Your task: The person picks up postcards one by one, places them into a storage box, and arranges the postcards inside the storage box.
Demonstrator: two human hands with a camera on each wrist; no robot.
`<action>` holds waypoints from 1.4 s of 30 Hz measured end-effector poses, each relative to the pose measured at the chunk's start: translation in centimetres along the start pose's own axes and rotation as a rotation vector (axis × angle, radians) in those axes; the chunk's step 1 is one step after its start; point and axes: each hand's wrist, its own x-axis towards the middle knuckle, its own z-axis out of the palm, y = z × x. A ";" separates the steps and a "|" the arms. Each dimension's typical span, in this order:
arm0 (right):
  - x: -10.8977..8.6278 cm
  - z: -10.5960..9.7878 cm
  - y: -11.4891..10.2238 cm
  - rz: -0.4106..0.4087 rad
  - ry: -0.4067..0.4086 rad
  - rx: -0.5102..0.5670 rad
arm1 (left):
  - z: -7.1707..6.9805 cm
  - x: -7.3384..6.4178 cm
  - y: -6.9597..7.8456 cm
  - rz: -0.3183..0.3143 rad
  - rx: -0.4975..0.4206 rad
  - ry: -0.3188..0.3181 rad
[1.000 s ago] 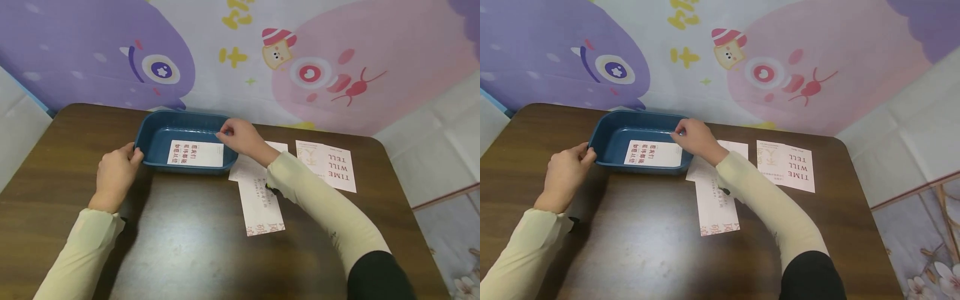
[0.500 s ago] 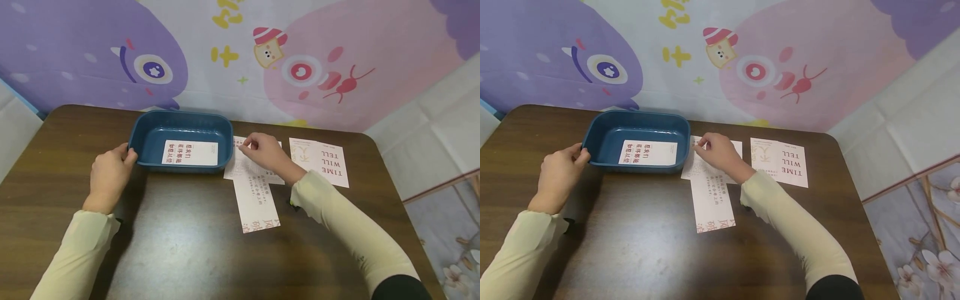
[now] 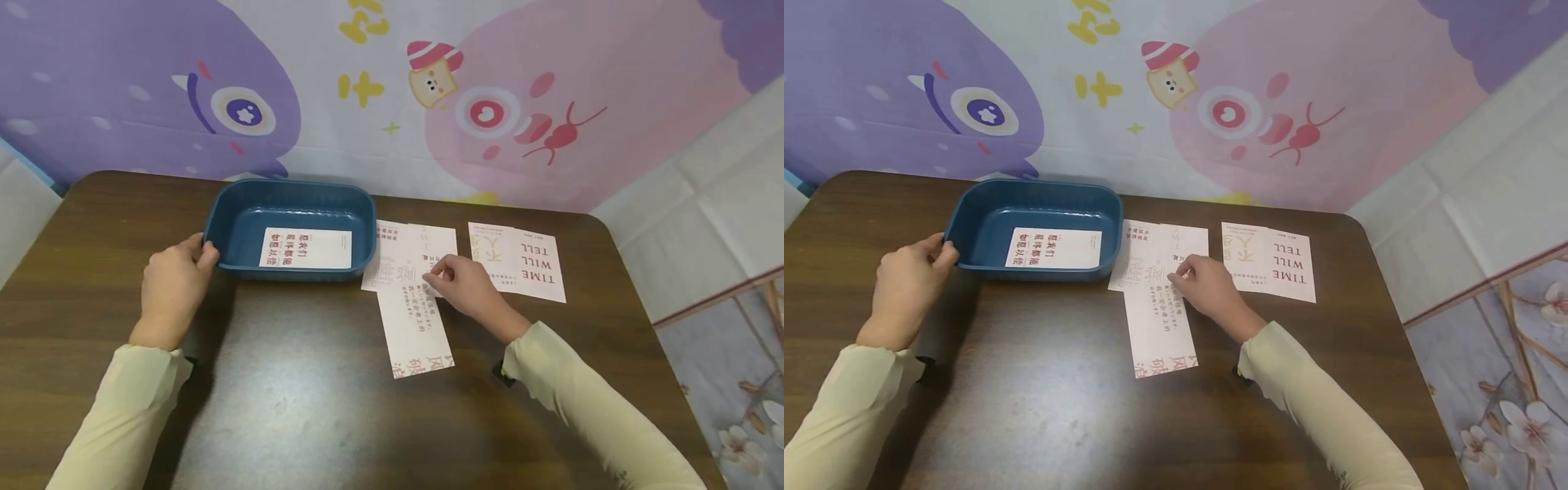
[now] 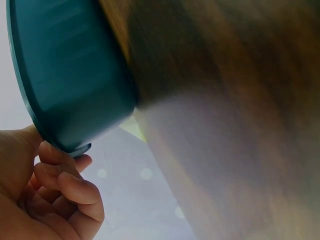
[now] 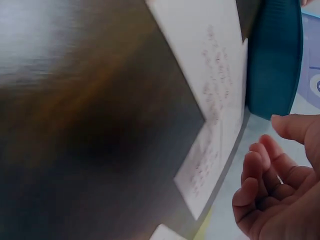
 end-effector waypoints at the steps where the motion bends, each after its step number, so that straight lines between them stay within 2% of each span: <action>1: -0.3 0.0 0.2 0.012 -0.009 -0.014 | 0.0 0.0 0.0 0.003 0.001 0.005; 6: -1.1 0.2 0.8 0.062 -0.069 -0.084 | -0.1 0.0 0.0 0.004 -0.002 0.010; 12: -1.9 1.2 1.1 0.126 -0.146 -0.088 | 0.1 0.1 -0.1 0.013 0.003 0.023; 15: -2.1 1.7 1.0 0.131 -0.161 -0.095 | 0.1 0.1 -0.1 0.015 0.002 0.024; 23: -2.4 2.4 0.7 0.142 -0.147 -0.120 | 0.0 -0.1 -0.1 0.022 0.008 0.062; 35: -2.7 1.8 0.8 0.189 -0.135 -0.150 | 0.2 0.0 0.0 0.009 0.005 0.008; 42: -2.4 1.9 0.9 0.204 -0.119 -0.125 | 0.0 0.1 0.0 0.018 0.009 0.020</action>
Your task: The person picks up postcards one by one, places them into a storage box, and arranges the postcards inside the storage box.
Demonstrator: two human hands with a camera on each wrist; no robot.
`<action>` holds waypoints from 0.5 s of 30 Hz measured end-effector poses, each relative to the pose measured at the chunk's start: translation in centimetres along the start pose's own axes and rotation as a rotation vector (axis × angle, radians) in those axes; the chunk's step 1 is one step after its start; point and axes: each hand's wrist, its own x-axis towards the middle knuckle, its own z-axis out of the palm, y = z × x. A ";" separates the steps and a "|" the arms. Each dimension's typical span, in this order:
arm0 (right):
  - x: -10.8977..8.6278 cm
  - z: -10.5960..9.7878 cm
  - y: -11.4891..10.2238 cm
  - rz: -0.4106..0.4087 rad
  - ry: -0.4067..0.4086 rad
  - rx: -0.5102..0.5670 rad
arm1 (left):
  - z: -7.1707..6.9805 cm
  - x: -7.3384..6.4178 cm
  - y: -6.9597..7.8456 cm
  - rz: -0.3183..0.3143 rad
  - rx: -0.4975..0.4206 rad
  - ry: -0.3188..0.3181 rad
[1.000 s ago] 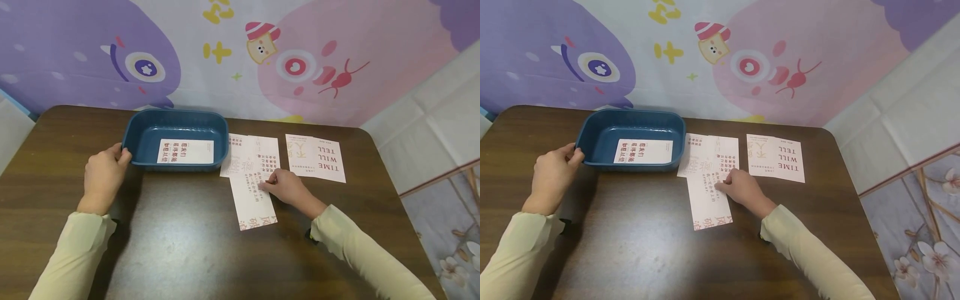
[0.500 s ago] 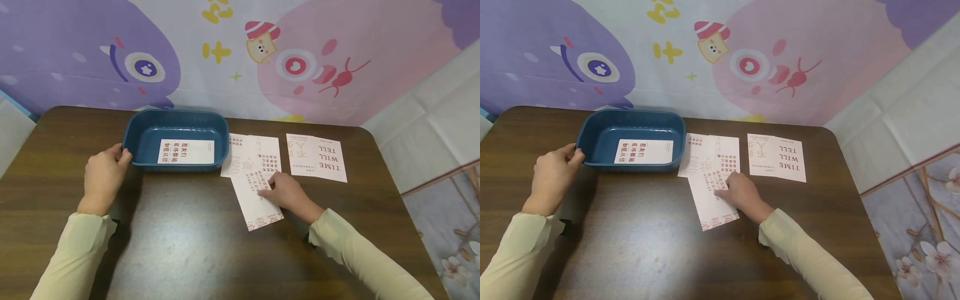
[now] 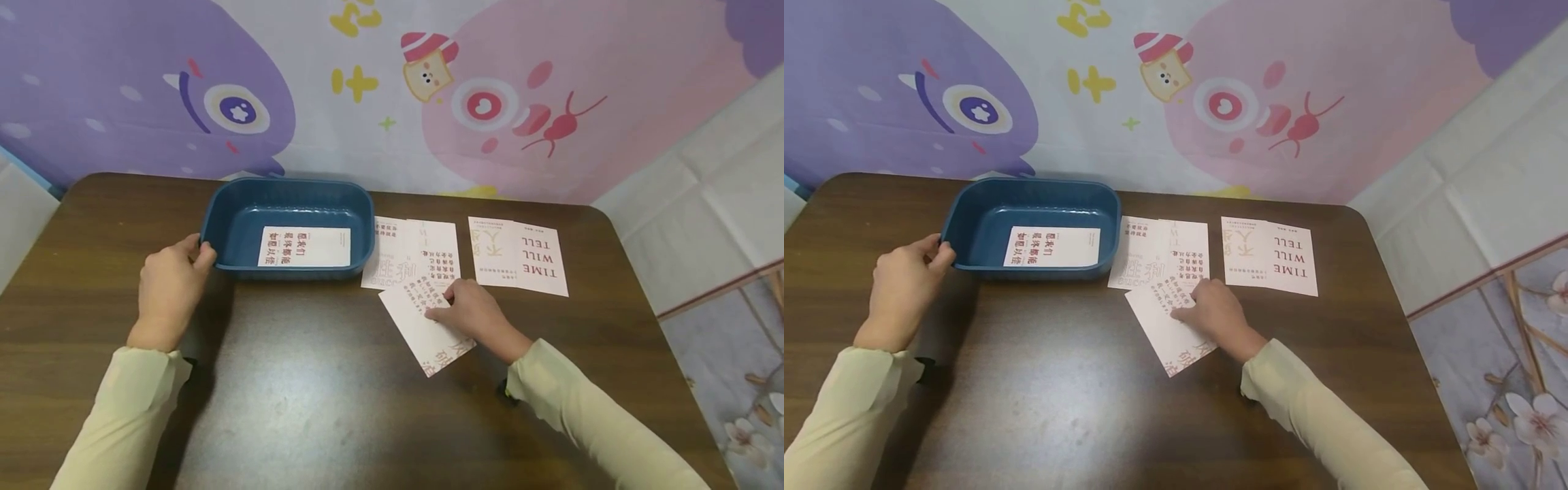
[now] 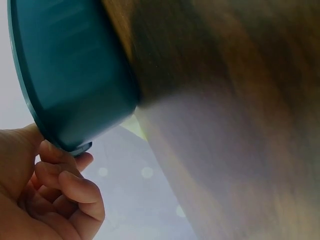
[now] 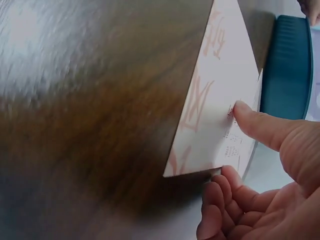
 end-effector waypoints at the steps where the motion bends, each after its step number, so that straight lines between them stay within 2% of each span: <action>1: 0.1 0.0 0.0 0.008 -0.003 0.013 | 0.0 0.0 0.0 0.000 0.001 0.003; 9: 0.5 -0.2 0.1 0.096 -0.009 0.204 | 0.0 0.0 0.1 -0.002 0.000 0.008; 15: 0.3 -0.5 0.1 0.077 0.057 0.320 | -0.1 0.0 0.1 -0.010 0.007 -0.004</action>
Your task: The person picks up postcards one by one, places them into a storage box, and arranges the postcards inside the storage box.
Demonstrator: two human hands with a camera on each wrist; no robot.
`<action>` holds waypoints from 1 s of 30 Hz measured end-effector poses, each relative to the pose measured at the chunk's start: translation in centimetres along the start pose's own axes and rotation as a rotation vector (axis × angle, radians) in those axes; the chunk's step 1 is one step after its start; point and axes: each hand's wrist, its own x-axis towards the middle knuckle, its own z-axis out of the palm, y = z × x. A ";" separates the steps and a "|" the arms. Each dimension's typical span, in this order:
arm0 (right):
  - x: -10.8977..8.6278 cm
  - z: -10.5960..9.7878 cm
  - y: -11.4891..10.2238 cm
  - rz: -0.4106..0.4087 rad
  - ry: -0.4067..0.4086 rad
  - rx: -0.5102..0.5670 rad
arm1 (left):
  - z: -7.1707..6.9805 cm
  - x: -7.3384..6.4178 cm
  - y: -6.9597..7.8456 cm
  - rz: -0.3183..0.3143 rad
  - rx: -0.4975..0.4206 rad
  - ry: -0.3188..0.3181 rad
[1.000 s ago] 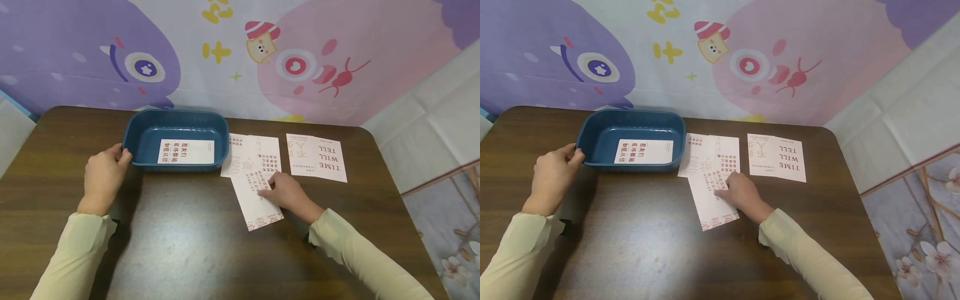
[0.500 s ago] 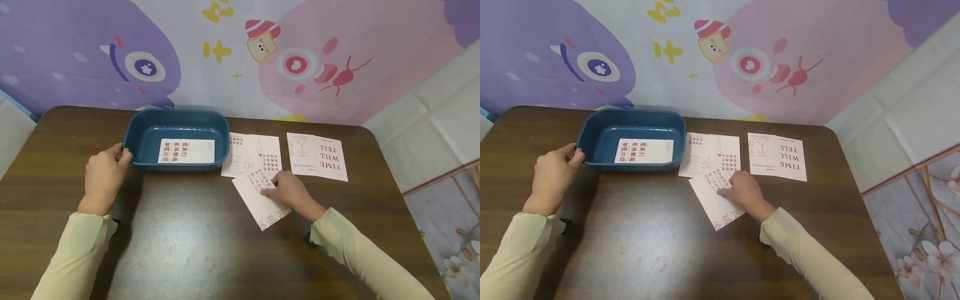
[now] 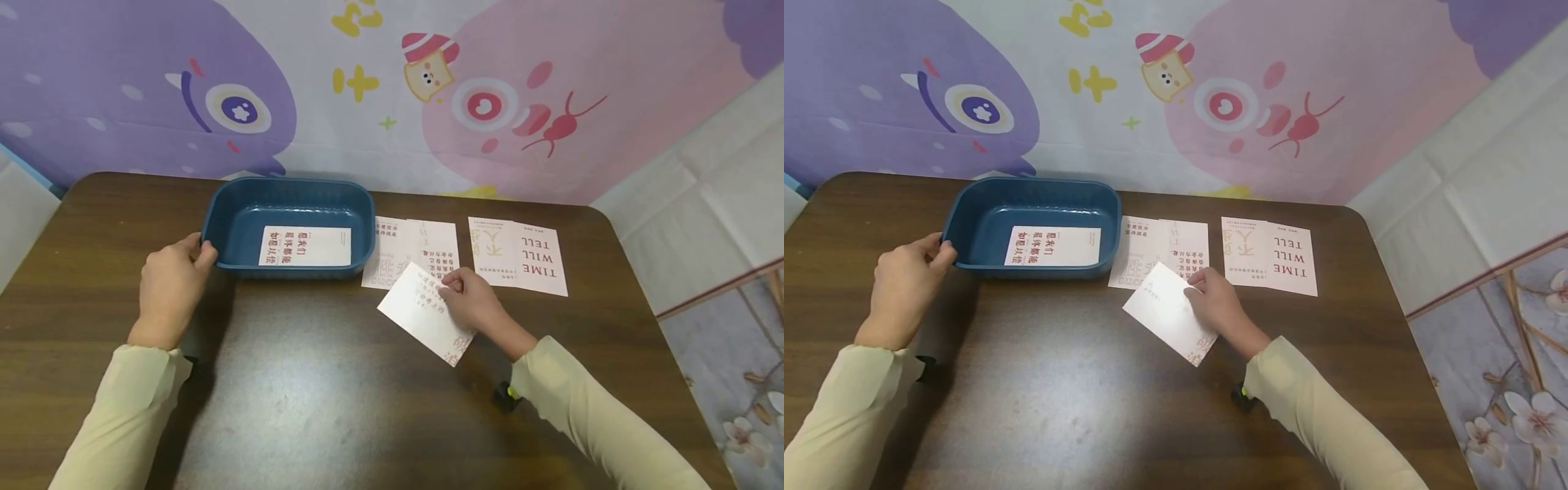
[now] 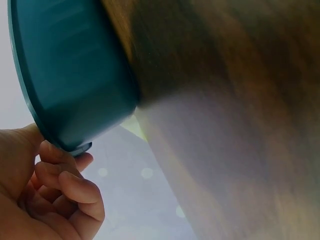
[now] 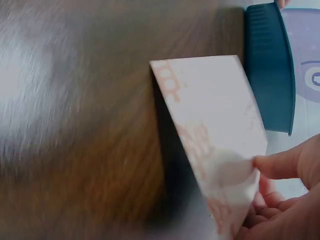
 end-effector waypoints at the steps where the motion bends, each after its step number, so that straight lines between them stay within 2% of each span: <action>1: 0.0 -0.1 0.0 -0.010 0.004 0.008 | 0.0 0.0 0.0 -0.002 0.001 -0.005; 7: 0.4 -1.6 0.0 -0.070 0.013 0.008 | 0.0 0.1 0.2 -0.017 0.004 -0.023; 15: 1.5 -4.7 -0.2 -0.215 0.047 0.049 | 0.0 0.2 0.0 -0.016 0.002 -0.018; 23: 2.7 -7.9 -1.5 -0.327 0.004 0.088 | -0.2 0.3 -0.1 -0.016 0.002 -0.017; 30: 3.3 -9.5 -3.2 -0.369 0.028 0.119 | 0.0 0.2 -0.1 -0.037 0.007 -0.046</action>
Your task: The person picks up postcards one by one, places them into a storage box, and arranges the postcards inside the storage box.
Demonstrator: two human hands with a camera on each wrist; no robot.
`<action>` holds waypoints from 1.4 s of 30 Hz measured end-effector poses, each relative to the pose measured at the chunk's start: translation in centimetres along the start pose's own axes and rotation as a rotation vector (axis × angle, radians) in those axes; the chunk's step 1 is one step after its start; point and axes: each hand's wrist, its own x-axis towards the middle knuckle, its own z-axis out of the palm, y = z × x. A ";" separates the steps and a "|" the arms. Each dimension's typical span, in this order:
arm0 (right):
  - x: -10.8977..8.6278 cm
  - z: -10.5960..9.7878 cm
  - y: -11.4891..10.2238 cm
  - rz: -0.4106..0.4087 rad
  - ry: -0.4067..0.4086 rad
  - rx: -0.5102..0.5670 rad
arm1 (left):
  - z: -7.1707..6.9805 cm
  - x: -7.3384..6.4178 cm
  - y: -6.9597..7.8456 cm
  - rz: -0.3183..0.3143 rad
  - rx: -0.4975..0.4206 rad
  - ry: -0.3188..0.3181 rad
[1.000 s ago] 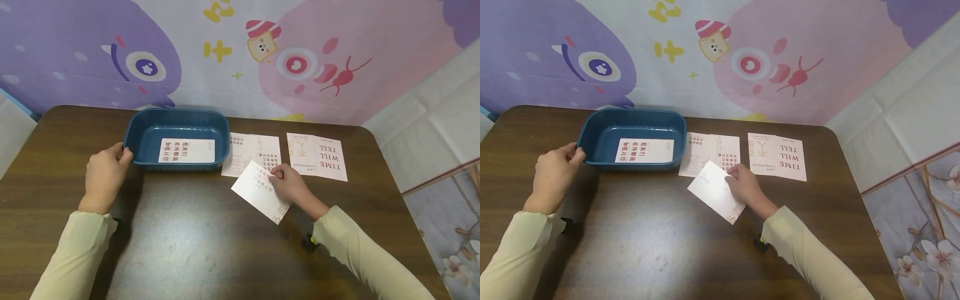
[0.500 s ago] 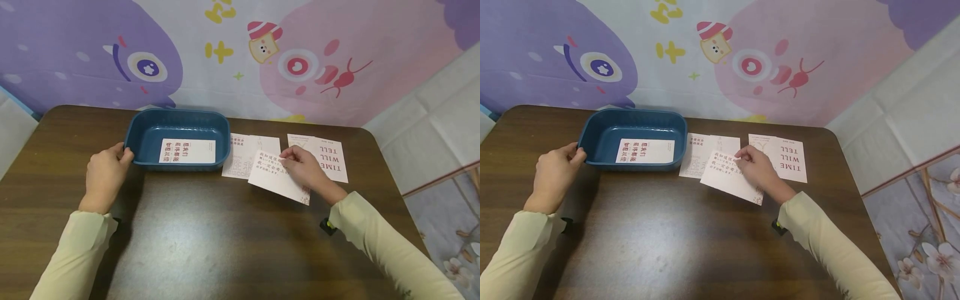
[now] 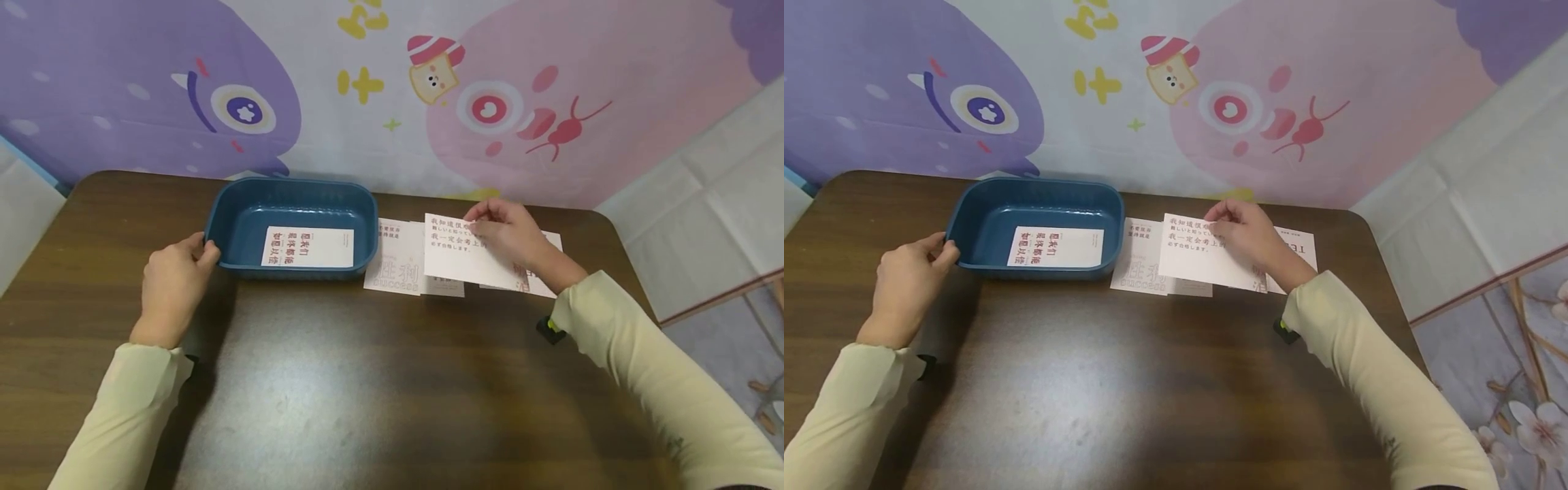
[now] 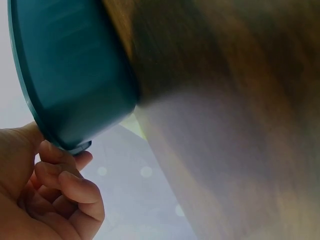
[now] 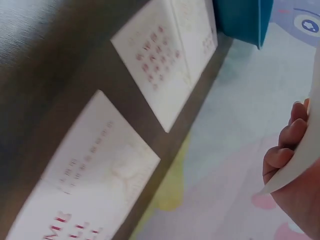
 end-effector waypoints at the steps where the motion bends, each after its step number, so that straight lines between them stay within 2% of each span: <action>1: 0.2 -0.1 -0.3 0.002 0.003 0.012 | 0.0 0.0 0.0 -0.002 0.002 0.000; 8: 1.7 -0.7 -1.7 0.008 -0.016 0.073 | 0.0 0.0 -0.1 -0.008 0.000 -0.002; 14: 3.0 -1.0 -2.9 -0.017 0.001 0.106 | 0.1 0.1 -0.2 0.013 -0.005 0.012; 22: 4.4 -1.2 -4.3 -0.055 0.018 0.075 | 0.0 0.0 -0.2 0.019 -0.003 0.020; 29: 5.6 -0.7 -5.2 -0.075 0.014 0.070 | 0.0 -0.1 -0.1 0.027 0.000 0.035; 35: 6.1 0.5 -6.0 -0.077 -0.028 0.130 | 0.0 -0.1 -0.1 0.021 0.006 0.031; 42: 6.7 1.3 -7.0 -0.102 -0.048 0.108 | 0.0 0.0 -0.1 0.015 0.003 0.020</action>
